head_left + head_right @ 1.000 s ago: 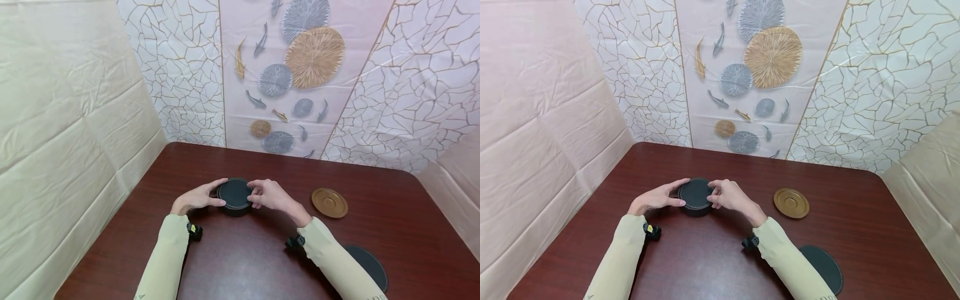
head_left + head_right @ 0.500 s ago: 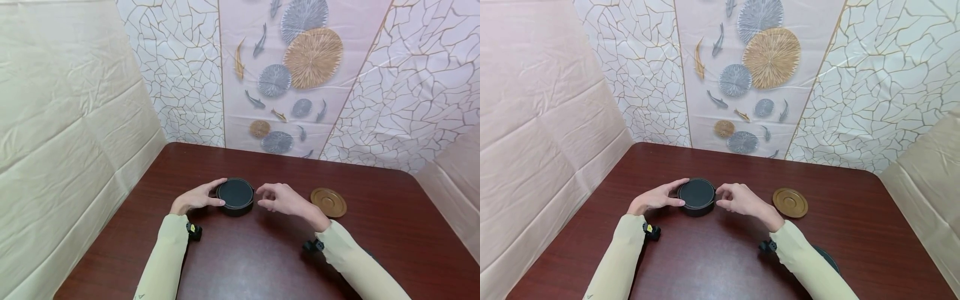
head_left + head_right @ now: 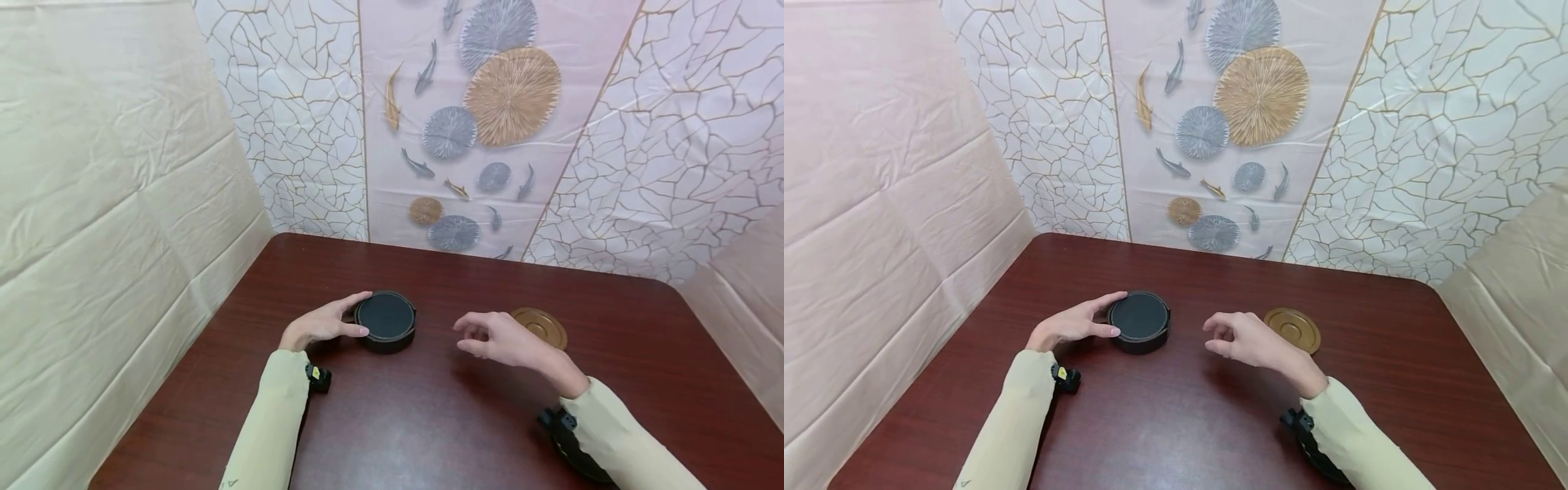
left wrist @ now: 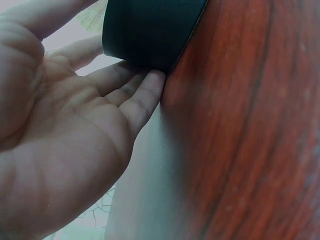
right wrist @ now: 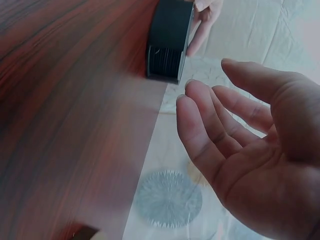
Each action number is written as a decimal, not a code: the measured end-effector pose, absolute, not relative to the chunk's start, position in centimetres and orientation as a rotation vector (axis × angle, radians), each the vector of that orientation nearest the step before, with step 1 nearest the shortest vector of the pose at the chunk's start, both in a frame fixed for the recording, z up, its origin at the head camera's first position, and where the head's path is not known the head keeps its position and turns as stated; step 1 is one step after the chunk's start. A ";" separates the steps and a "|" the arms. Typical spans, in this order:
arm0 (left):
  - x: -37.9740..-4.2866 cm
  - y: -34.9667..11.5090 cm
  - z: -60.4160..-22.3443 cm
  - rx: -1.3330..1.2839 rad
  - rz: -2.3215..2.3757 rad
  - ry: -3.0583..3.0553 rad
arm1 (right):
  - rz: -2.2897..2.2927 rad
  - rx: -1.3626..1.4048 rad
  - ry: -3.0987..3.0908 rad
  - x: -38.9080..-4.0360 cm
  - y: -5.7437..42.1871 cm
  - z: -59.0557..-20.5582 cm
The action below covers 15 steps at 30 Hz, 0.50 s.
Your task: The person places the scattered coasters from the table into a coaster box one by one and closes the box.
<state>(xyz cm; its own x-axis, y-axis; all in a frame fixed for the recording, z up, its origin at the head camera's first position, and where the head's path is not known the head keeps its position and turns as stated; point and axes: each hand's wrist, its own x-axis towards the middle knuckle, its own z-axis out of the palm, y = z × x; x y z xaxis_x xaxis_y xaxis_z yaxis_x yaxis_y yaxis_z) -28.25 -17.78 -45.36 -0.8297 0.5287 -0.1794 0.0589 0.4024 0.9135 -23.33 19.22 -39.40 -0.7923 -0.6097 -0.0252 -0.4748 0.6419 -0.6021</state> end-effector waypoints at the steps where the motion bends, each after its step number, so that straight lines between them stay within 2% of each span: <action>1: -28.2 -17.8 -45.4 0.494 1.419 2.220 | -0.856 -0.893 2.656 -23.3 19.6 -39.4; 15: -28.2 -17.8 -45.4 0.484 1.411 2.221 | -0.773 -0.930 2.798 -22.1 23.4 -39.4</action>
<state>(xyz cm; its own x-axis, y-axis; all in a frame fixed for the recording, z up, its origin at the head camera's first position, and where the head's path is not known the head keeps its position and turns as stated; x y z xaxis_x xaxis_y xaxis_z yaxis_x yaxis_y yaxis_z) -28.17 -17.79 -45.38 -0.8312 0.5215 -0.1928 0.0471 0.4115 0.9102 -22.11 23.41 -39.38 -0.8098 -0.5827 0.0686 -0.5352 0.6858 -0.4932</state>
